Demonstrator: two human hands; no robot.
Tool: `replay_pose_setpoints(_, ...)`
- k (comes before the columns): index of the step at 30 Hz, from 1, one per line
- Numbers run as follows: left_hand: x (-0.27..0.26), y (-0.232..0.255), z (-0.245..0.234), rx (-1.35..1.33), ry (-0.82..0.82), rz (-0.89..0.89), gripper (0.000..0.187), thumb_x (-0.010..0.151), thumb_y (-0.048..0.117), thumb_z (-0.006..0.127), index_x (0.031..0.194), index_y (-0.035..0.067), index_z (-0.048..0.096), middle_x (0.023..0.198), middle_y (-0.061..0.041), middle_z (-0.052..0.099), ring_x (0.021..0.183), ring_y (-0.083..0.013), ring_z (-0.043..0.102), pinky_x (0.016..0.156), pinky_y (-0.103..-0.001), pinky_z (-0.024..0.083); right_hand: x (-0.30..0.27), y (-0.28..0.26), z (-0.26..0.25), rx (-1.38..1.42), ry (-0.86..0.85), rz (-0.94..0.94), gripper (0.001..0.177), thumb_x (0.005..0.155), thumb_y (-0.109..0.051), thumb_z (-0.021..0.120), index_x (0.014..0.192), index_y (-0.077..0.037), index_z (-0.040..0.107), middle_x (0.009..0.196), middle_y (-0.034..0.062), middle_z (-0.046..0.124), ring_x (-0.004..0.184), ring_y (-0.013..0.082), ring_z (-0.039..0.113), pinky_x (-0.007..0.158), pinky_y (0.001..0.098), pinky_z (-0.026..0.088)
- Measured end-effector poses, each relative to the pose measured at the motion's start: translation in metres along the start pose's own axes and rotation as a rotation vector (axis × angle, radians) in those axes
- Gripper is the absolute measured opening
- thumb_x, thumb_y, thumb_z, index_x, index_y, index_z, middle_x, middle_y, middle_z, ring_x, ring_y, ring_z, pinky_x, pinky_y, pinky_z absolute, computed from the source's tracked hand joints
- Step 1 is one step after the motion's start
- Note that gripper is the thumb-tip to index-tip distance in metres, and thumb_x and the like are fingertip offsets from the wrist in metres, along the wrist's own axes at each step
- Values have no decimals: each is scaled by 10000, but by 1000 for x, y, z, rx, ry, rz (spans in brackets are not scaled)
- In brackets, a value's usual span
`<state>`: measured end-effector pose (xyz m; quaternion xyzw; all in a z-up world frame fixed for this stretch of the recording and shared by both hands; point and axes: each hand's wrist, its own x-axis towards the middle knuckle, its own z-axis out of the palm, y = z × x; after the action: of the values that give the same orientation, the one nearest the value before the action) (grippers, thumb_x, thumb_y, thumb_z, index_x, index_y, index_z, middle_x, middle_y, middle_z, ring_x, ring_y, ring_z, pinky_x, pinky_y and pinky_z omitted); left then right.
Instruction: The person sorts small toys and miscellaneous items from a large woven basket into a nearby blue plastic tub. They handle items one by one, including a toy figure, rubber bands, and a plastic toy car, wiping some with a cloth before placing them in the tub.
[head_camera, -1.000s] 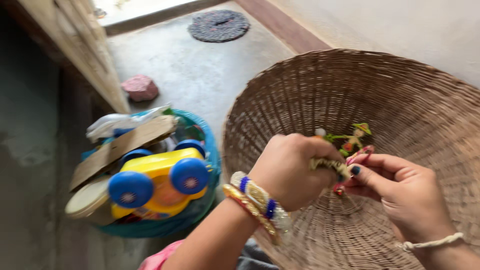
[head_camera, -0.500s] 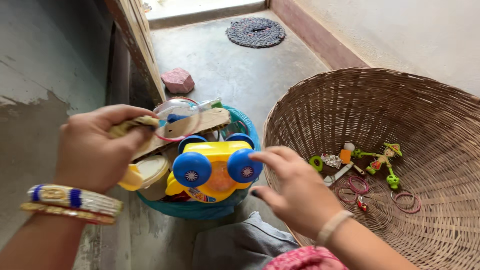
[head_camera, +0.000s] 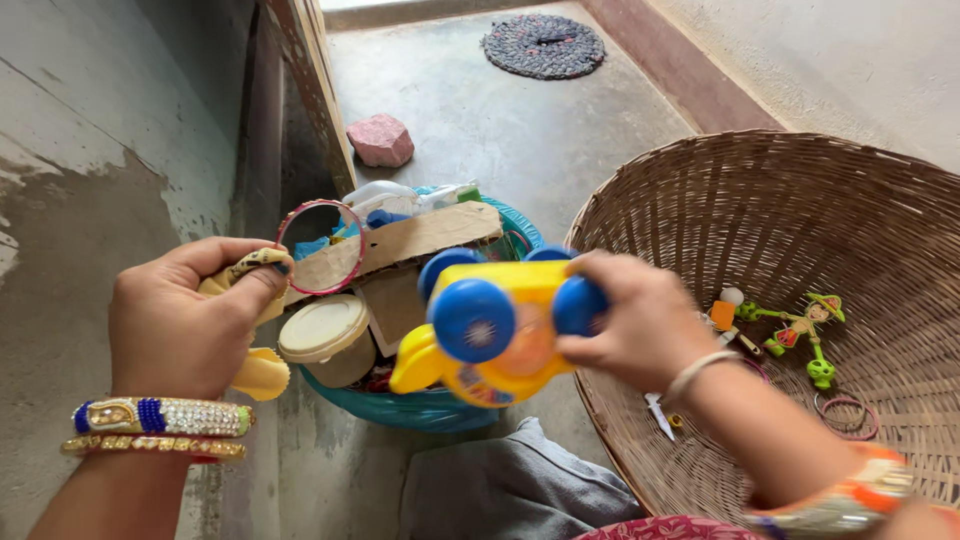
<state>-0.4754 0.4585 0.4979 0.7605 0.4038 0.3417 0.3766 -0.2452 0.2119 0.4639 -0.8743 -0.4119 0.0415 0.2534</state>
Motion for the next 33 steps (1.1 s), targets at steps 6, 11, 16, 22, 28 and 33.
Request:
replay_pose_setpoints(6, -8, -14, 38, 84, -89, -2, 236, 790, 224, 793, 997, 114, 823, 784, -74, 786, 690, -142, 740, 667, -321, 582, -11, 47, -74, -63, 160, 382, 630, 672, -372, 920, 1233, -195, 696, 1067, 98, 772, 875, 214, 769, 801, 359, 631)
replay_pose_setpoints(11, -26, -15, 104, 198, -247, 161, 231, 754, 277, 738, 926, 159, 838, 784, -148, 777, 723, -295, 767, 749, -417, 603, -24, 74, -86, 426, 338, 330, 590, 712, -179, 852, 1253, -73, 642, 1105, 106, 725, 917, 197, 762, 724, 350, 612)
replay_pose_setpoints(16, -21, 1, 161, 396, -246, 193, 220, 775, 311, 741, 951, 205, 823, 884, -180, 758, 855, -373, 731, 838, -483, 573, -28, 81, -84, 453, 343, 364, 558, 752, -103, 838, 1259, -23, 621, 1076, 130, 727, 897, 229, 757, 715, 367, 630)
replay_pose_setpoints(22, 13, 28, 229, 494, -300, 136, 224, 876, 224, 674, 1073, 172, 767, 1057, -193, 743, 1013, -380, 711, 904, -491, 566, -28, 76, -78, 593, 329, 406, 550, 743, -112, 830, 1245, -29, 622, 1058, 122, 730, 859, 217, 763, 688, 371, 622)
replay_pose_setpoints(28, 38, 33, 270, 613, -401, 31, 225, 903, 126, 662, 1105, 81, 751, 1142, -219, 716, 1093, -370, 700, 920, -465, 579, -34, 81, -76, 607, 319, 456, 559, 713, -105, 840, 1236, -52, 647, 1046, 107, 739, 833, 198, 754, 681, 348, 658)
replay_pose_setpoints(33, 39, 5, 296, 609, -463, 102, 240, 970, 94, 571, 1137, 70, 741, 1168, -239, 708, 1091, -398, 703, 909, -479, 586, -39, 87, -73, 576, 303, 447, 552, 721, -120, 844, 1232, -49, 646, 1042, 105, 739, 840, 189, 752, 683, 341, 664)
